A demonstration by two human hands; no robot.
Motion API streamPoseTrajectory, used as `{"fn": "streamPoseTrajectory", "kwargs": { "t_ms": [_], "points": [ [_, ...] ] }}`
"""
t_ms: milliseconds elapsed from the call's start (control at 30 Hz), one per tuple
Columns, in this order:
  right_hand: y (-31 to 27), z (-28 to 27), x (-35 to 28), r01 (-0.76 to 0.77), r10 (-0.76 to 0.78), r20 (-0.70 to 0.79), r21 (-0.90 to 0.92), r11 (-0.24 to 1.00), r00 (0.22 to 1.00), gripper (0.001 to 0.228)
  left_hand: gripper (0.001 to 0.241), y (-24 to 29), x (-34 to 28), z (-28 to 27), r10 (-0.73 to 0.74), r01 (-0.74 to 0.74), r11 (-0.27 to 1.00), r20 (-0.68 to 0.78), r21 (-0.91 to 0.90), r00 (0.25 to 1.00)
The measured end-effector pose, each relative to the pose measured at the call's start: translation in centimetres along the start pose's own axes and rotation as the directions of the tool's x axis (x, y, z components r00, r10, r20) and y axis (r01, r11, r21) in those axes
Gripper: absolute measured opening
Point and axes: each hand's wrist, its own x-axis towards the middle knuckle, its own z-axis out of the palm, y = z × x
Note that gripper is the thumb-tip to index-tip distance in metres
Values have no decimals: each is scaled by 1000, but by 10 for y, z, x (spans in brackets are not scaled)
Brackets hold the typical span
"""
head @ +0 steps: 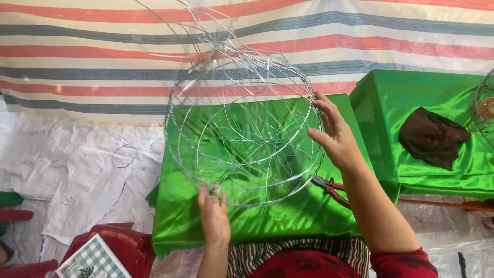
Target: Assembling a wire cage structure by cutting and weaving metal wires.
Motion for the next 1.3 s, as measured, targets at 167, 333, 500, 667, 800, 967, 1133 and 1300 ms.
{"fn": "streamPoseTrajectory", "kwargs": {
  "t_ms": [167, 333, 500, 667, 800, 967, 1133, 1300],
  "points": [
    [-54, 9, -45, 246, -248, 31, -300, 922, 968, 70, 76, 38, 12, 2, 51, -49, 997, 35, -61, 998],
    [-68, 41, -99, 364, -394, 55, -519, 774, 917, 78, 86, 63, 76, -5, 66, -62, 996, 67, -68, 996],
    [-47, 84, -158, 313, -356, 24, -537, 784, 934, 89, 71, 61, 174, -36, 77, -1, 986, 445, -168, 892],
    [-6, 103, -189, 333, -326, 125, -596, 730, 937, 90, 76, 55, 211, -28, -4, 24, 999, 457, -38, 889],
    [2, 106, -187, 349, -334, 142, -605, 716, 932, 98, 73, 40, 231, -28, -64, 31, 997, 466, 77, 883],
    [15, 104, -184, 329, -295, 160, -613, 718, 942, 99, 58, 57, 219, -13, -57, -26, 956, 276, 291, 959],
    [24, 110, -176, 380, -226, 312, -641, 667, 923, 101, 36, 118, 154, 9, 342, -253, 814, -78, 523, 937],
    [26, 120, -173, 411, -224, 356, -636, 653, 907, 89, 34, 115, 25, 31, 918, -965, 84, 358, 249, 172]
  ]
}}
